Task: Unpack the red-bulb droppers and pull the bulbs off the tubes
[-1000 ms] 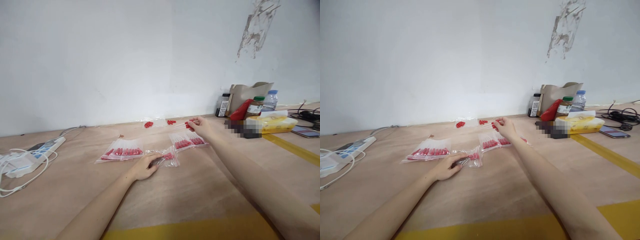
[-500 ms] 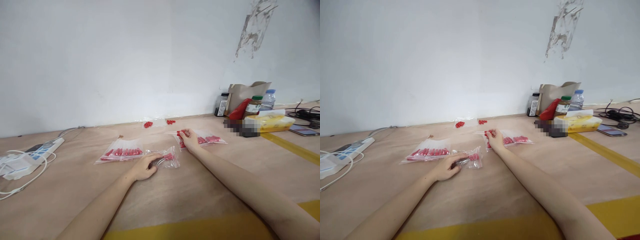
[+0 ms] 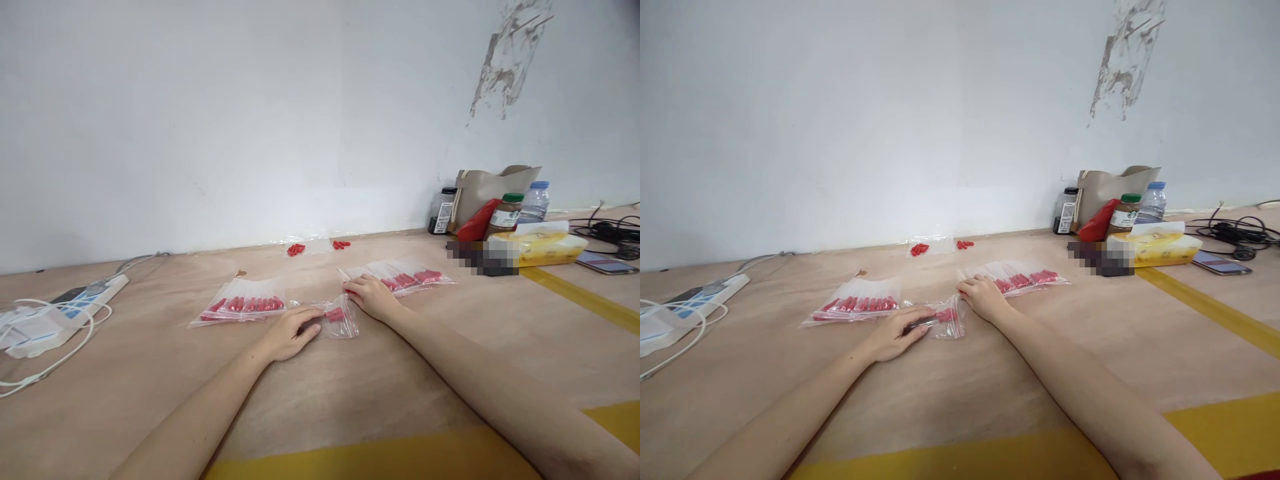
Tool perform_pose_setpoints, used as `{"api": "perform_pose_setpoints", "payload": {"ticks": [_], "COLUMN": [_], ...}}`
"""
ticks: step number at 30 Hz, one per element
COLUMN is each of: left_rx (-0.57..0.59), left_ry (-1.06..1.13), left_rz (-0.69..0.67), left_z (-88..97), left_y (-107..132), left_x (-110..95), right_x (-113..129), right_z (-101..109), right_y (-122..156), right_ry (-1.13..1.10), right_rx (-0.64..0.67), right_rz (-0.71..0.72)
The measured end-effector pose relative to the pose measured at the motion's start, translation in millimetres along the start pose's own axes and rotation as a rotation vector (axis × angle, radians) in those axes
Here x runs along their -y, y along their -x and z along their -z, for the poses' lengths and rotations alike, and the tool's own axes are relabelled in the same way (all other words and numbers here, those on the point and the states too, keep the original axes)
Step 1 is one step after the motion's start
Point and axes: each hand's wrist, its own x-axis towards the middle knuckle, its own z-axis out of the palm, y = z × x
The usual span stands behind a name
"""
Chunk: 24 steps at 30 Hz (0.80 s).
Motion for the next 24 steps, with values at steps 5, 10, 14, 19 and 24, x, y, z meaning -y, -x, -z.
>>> {"api": "perform_pose_setpoints", "payload": {"ticks": [5, 10, 14, 19, 24], "left_rx": [-0.055, -0.076, -0.092, -0.129, -0.136], "left_ry": [-0.033, -0.102, -0.122, -0.156, -0.163], "left_rz": [-0.044, -0.023, -0.029, -0.008, 0.034], "left_z": [-3.8, -2.0, -0.3, -1.4, -3.2], "left_y": [1.3, 2.4, 2.9, 0.6, -1.2], "left_x": [3.6, 2.3, 0.2, -1.3, -0.9], "right_x": [-0.7, 2.2, 6.1, 10.1, 11.4], "right_z": [-1.4, 2.4, 5.3, 9.4, 19.2], "right_y": [3.9, 5.3, 8.4, 6.9, -0.5], "right_ry": [0.057, 0.103, 0.156, 0.126, -0.106], "right_rx": [0.044, 0.044, 0.044, -0.055, -0.190], "right_rz": [-0.005, -0.016, -0.018, -0.140, -0.317]}}
